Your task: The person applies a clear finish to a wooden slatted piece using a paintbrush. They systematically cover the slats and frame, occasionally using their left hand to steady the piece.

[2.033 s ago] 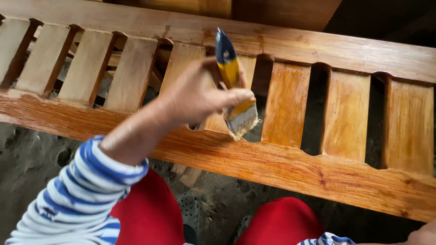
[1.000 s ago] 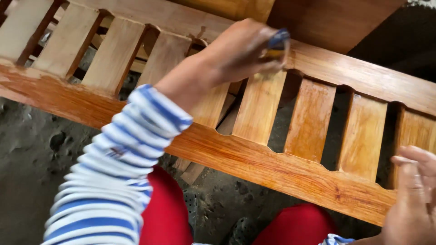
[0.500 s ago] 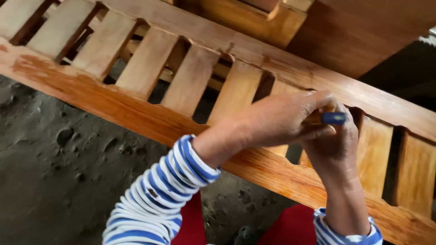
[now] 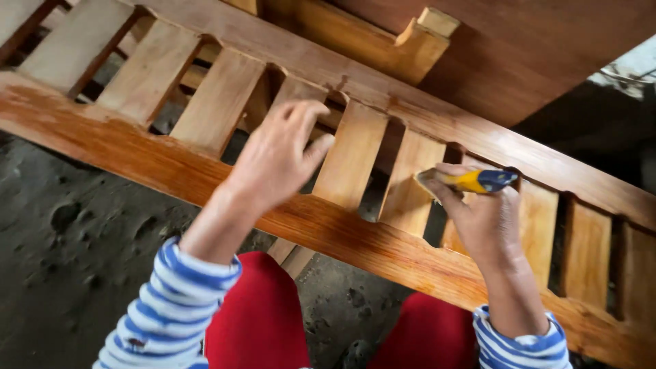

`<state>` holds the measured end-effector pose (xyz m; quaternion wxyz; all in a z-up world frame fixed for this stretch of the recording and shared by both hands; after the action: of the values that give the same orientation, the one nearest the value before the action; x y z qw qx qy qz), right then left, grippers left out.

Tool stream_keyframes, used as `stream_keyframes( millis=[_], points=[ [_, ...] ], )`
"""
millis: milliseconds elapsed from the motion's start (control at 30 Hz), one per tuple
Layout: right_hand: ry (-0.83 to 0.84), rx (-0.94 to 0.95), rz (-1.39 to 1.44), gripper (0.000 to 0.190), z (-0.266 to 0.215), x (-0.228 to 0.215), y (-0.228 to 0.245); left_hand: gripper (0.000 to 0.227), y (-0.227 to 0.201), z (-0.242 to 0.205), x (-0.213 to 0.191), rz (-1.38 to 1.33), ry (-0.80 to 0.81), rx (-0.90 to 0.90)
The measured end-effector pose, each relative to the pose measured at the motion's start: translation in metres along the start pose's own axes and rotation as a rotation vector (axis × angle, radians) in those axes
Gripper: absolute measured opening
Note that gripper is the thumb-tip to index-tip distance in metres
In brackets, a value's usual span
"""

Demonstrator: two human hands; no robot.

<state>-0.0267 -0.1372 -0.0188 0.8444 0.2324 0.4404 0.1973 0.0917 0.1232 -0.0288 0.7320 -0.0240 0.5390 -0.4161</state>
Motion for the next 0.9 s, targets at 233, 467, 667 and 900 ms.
stream_keyframes(
  millis=[233, 467, 667, 900],
  points=[
    [0.090, 0.131, 0.091, 0.018, -0.019, -0.009, 0.028, 0.074, 0.026, 0.030, 0.038, 0.207, 0.306, -0.142],
    [0.052, 0.042, 0.021, 0.023, -0.007, -0.011, -0.002, 0.074, 0.035, 0.016, 0.069, 0.380, 0.544, -0.098],
    [-0.055, 0.015, 0.203, 0.024, 0.025, 0.009, -0.030, 0.084, 0.037, 0.018, 0.071, 0.366, 0.570, -0.147],
    [0.060, -0.075, 0.115, 0.024, -0.016, -0.005, 0.031, 0.096, 0.038, 0.019, 0.072, 0.343, 0.549, -0.180]
  ],
)
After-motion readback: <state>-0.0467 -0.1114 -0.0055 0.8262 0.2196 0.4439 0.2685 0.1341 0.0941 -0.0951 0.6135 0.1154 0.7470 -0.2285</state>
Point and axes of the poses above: each hand's wrist, its own z-axis towards the middle knuckle, its own x-axis out of the palm, y = z × x, the point moved 7 cm from there along z, towards the middle knuckle, and after that the axes turned 9 degrees about -y, right-handed, at the moved point
